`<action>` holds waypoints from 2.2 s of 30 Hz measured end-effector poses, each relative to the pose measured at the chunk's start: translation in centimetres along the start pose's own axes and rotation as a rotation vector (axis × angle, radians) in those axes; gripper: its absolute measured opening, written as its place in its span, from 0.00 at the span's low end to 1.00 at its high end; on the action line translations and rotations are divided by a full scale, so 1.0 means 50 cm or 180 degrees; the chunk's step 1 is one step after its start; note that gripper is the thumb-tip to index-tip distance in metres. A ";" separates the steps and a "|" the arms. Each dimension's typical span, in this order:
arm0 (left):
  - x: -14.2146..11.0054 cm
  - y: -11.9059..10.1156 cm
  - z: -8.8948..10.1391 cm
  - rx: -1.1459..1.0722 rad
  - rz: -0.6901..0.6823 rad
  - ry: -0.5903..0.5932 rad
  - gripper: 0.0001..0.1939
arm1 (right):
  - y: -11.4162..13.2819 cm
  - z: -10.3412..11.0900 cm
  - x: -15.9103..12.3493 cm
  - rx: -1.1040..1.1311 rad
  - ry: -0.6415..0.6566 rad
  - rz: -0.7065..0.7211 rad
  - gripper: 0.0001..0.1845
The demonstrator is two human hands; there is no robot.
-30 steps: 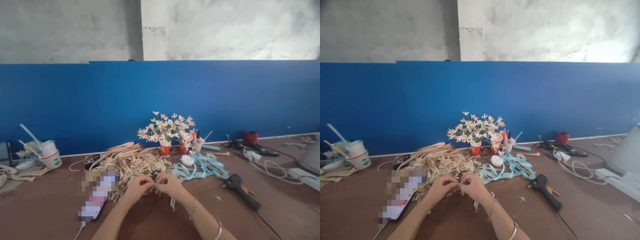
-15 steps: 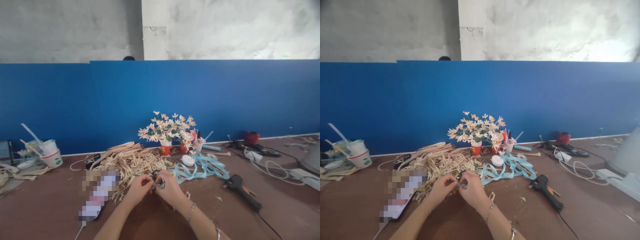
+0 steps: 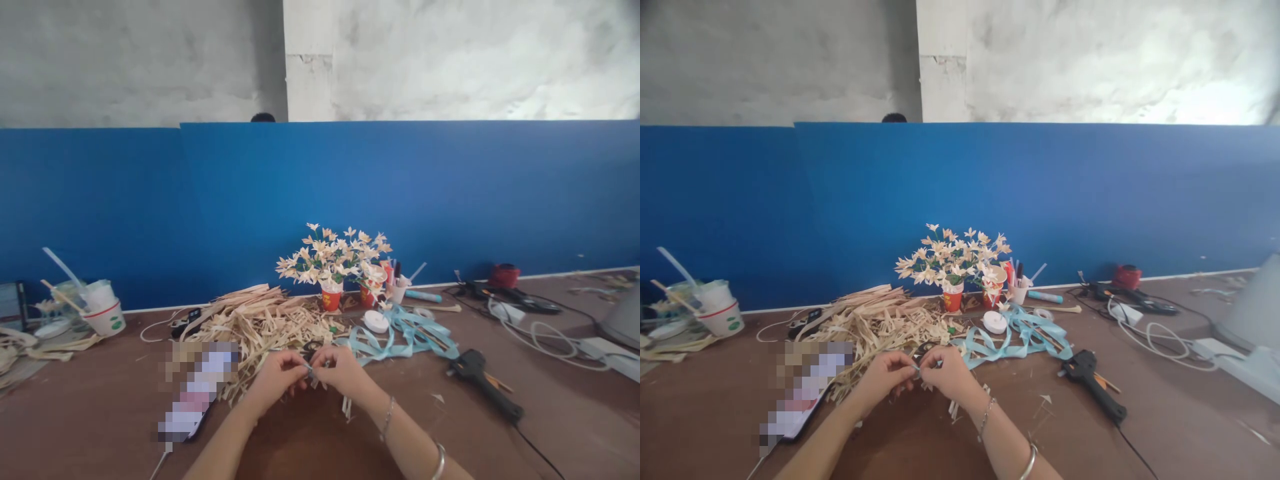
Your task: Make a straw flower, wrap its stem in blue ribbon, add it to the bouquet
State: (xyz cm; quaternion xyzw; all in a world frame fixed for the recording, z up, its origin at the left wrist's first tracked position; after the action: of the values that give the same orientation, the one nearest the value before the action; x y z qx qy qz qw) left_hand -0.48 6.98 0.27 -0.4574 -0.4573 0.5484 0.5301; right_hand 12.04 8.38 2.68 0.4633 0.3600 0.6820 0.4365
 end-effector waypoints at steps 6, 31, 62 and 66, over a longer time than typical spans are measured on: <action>-0.010 -0.012 -0.001 -0.0121 0.0129 0.0074 0.10 | -0.003 -0.008 -0.007 0.0648 0.0439 -0.0431 0.07; 0.005 -0.022 0.011 -0.0757 -0.0129 -0.0225 0.14 | 0.003 0.002 -0.003 0.0578 -0.0063 -0.0282 0.06; -0.008 -0.008 -0.005 -0.0315 0.0300 -0.0095 0.10 | -0.009 -0.027 -0.014 0.0801 0.0187 -0.0644 0.18; -0.009 -0.008 -0.003 -0.0092 0.0287 -0.0062 0.09 | 0.007 -0.031 -0.019 0.0423 0.0292 -0.0298 0.15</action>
State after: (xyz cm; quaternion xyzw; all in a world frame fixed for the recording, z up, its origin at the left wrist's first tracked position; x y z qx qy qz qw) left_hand -0.24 6.55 0.66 -0.4798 -0.4492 0.5695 0.4936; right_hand 10.65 7.25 2.20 0.4422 0.4453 0.6561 0.4192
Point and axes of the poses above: each hand's wrist, its own x-axis towards the middle knuckle, its own z-axis out of the back of the hand, y = z × x, the point moved 7 cm from there along x, towards the middle knuckle, and after that the axes turned 13 degrees about -y, right-handed, at the moved point
